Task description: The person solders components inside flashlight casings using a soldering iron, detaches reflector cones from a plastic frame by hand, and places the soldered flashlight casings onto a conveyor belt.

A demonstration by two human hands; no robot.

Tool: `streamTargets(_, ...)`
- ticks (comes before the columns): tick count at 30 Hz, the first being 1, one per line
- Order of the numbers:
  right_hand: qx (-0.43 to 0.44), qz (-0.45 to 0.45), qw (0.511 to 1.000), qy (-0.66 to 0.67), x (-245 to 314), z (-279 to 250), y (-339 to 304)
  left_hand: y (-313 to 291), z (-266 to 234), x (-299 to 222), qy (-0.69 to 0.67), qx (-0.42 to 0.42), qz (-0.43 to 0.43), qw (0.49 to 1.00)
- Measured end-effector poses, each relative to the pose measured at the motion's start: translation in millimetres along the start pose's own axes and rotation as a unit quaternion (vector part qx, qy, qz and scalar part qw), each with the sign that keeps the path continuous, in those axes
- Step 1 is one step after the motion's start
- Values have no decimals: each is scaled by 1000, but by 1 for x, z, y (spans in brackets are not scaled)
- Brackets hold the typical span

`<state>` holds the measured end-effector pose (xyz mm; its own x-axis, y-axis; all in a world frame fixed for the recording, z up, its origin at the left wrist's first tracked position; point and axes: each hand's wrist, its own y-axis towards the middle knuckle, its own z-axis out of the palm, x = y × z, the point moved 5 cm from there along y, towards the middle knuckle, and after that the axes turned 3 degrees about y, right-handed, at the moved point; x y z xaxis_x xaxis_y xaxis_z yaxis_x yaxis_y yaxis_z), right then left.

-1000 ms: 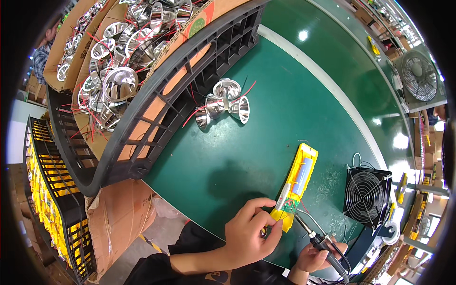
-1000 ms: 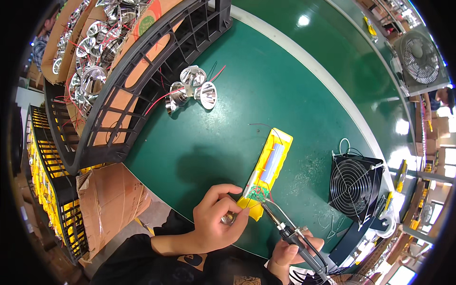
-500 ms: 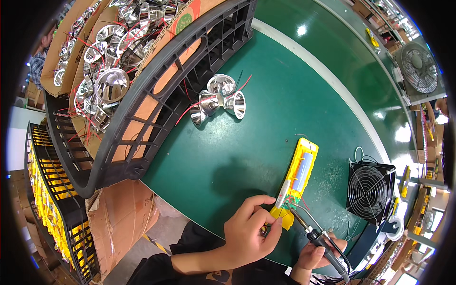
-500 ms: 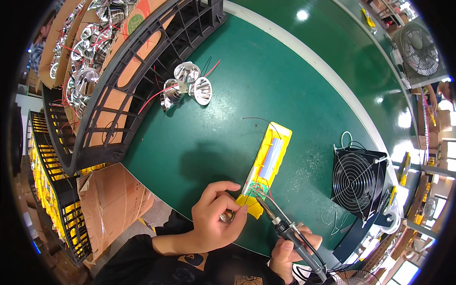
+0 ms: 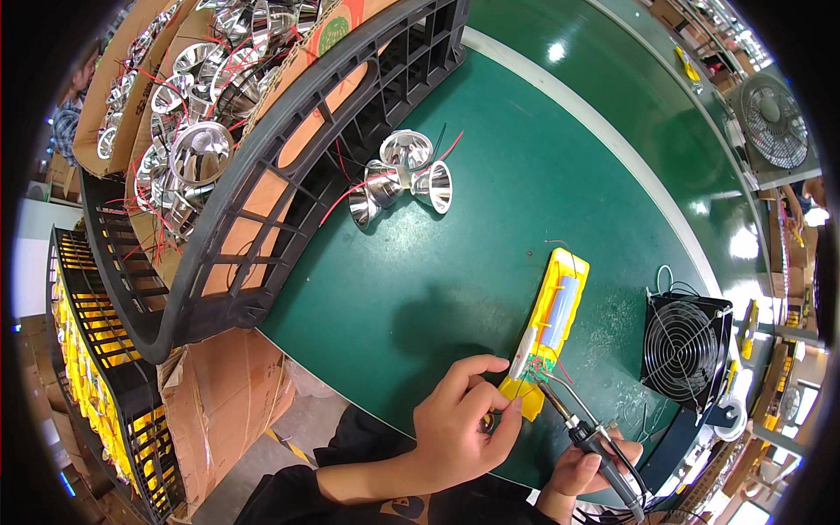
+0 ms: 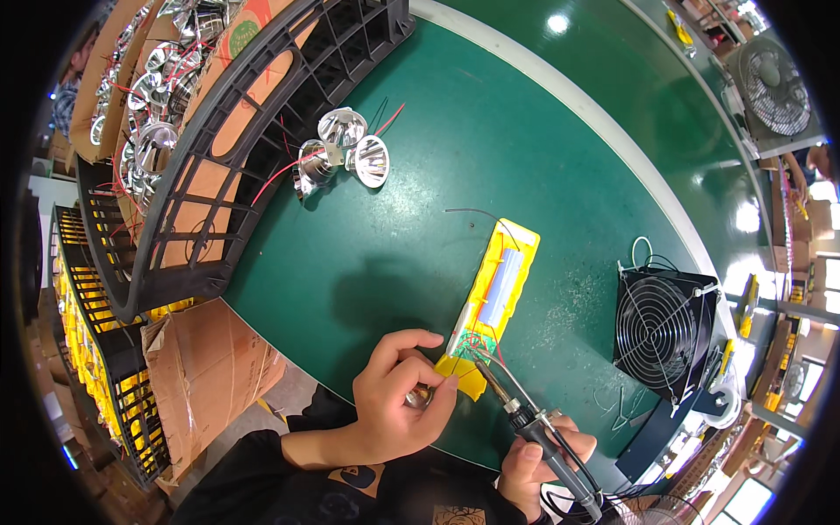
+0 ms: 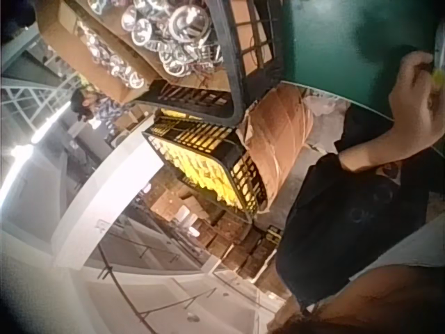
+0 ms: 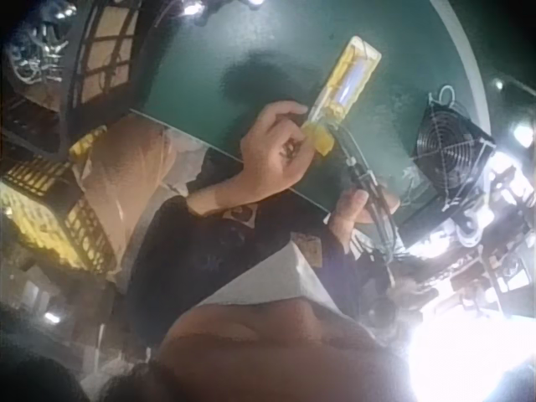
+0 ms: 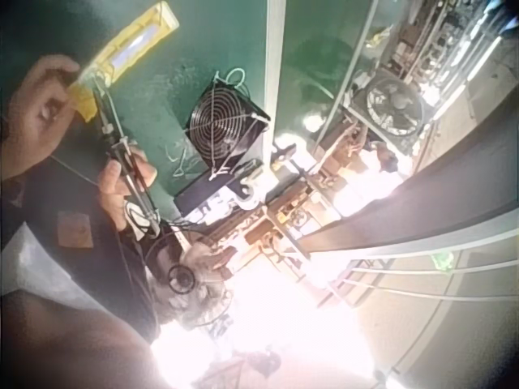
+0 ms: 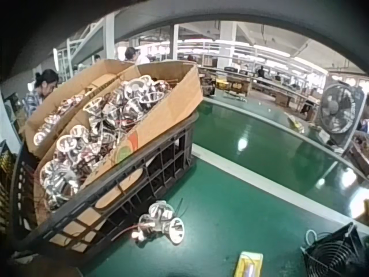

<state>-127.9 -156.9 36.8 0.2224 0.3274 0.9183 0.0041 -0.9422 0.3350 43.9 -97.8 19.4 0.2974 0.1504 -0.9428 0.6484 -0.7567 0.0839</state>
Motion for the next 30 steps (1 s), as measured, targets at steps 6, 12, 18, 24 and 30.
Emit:
streamTargets(6,10,2,1000,-5,-1,-2,-1,0,0,0,4,-3,4,1000)
streamTargets(12,-3,-9,1000,-15,3,2,0,-1,-1,1,5,-1,-7,1000)
streamTargets(18,7,-29,1000,1,0,-7,-1,0,0,0,1,-1,-5,1000)
streamTargets(24,-74,-19,996,39,1,-20,7,-1,0,0,0,-5,3,1000)
streamTargets(30,-78,-20,991,107,-3,-38,8,-2,-2,-1,15,2,5,1000)
